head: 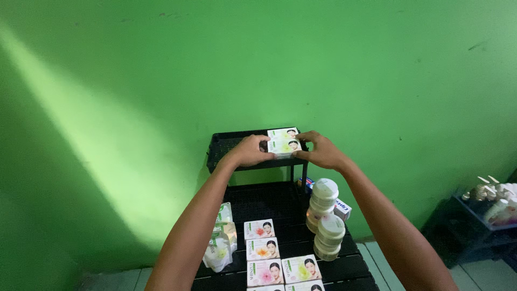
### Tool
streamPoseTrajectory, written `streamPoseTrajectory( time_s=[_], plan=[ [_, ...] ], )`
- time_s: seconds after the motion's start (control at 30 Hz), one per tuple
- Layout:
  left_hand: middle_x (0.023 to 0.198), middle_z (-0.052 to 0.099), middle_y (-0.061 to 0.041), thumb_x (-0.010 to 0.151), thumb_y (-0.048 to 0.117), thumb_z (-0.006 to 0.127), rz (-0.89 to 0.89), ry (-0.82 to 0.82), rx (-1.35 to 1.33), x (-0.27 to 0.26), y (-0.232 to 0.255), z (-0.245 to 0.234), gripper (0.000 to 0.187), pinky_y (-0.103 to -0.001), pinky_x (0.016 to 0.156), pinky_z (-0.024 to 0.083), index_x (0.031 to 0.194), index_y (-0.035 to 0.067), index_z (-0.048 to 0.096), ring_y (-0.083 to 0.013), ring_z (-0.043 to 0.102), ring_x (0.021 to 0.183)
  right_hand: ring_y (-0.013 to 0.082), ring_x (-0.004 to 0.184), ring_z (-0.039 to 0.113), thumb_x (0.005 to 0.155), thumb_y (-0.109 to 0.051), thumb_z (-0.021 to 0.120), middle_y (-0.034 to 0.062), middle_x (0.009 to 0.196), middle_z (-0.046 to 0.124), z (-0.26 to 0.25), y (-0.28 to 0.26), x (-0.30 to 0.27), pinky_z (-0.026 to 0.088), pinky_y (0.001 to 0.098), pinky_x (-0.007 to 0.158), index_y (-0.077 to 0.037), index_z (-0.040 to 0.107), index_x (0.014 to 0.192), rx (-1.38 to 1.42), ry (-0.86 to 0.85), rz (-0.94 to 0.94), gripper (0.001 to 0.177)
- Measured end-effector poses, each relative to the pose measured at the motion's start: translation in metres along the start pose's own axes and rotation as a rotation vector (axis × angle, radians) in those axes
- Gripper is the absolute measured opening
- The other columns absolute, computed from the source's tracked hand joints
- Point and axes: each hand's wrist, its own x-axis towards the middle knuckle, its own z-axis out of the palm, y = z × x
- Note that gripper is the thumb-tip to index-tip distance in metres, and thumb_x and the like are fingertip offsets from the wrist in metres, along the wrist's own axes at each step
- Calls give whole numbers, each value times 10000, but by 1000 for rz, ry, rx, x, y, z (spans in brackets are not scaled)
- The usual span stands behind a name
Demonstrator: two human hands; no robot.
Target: The person organizes personal care items on a low black table, stacking white tubs and arranging sachets and small boxes into neat piles. They move items from scattered positions into organized stacks and place some boxes on the upper shelf of a two-tier stand.
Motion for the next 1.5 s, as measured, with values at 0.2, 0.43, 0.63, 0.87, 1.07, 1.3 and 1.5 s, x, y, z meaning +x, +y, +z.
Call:
streamPoseTrajectory(
  time_s=[0.2,0.43,0.63,0.87,1.07,1.3,1.5],
  plan=[
    [1177,737,-189,771,460,820,130,-27,-122,-6,-2,-7,741,-399,914,566,1344,40,608,-264,724,1052,323,1418,477,745,-420,812,184,1544,455,2,10,-14,420,517,1131,-72,425,1523,223,-14,16,935],
    [1131,765,-139,805,594,726,-1,23,211,-20,19,-9,576,-561,1009,469,1197,173,770,-324,706,1078,343,1412,491,731,-471,821,171,1534,509,2,15,-26,402,540,1148,-71,471,1511,139,-1,44,944],
    [972,807,-119,820,632,667,-25,36,248,-21,37,-4,531,-581,1061,412,1109,213,818,-310,743,976,346,1394,518,743,-486,810,183,1499,545,7,13,-26,440,561,1099,-59,500,1486,134,22,56,911],
    [1022,785,-102,828,677,641,-32,95,279,-24,33,4,592,-565,1017,414,1152,203,783,-298,729,997,357,1399,513,750,-526,784,211,1507,538,7,15,-32,430,573,1113,-45,461,1512,219,11,-9,957],
    [1214,732,-131,867,722,506,-51,76,311,-25,25,10,737,-625,1039,363,1408,232,605,-348,663,1175,406,1428,447,808,-612,693,236,1577,420,18,14,-30,398,594,1116,-55,347,1577,127,37,83,1011],
    [1547,485,-169,962,686,348,-195,-48,177,-2,24,17,795,-765,1163,101,1594,203,336,-426,397,1458,427,1451,411,811,-615,728,292,1565,399,25,10,-28,365,559,1153,14,308,1566,127,67,-31,1069],
    [1535,508,-126,901,670,419,-216,-105,223,-11,38,12,848,-772,1166,119,1611,226,282,-401,418,1448,398,1470,389,810,-562,766,293,1572,395,26,8,-31,328,486,1187,9,314,1571,78,93,-53,1054]
  ],
)
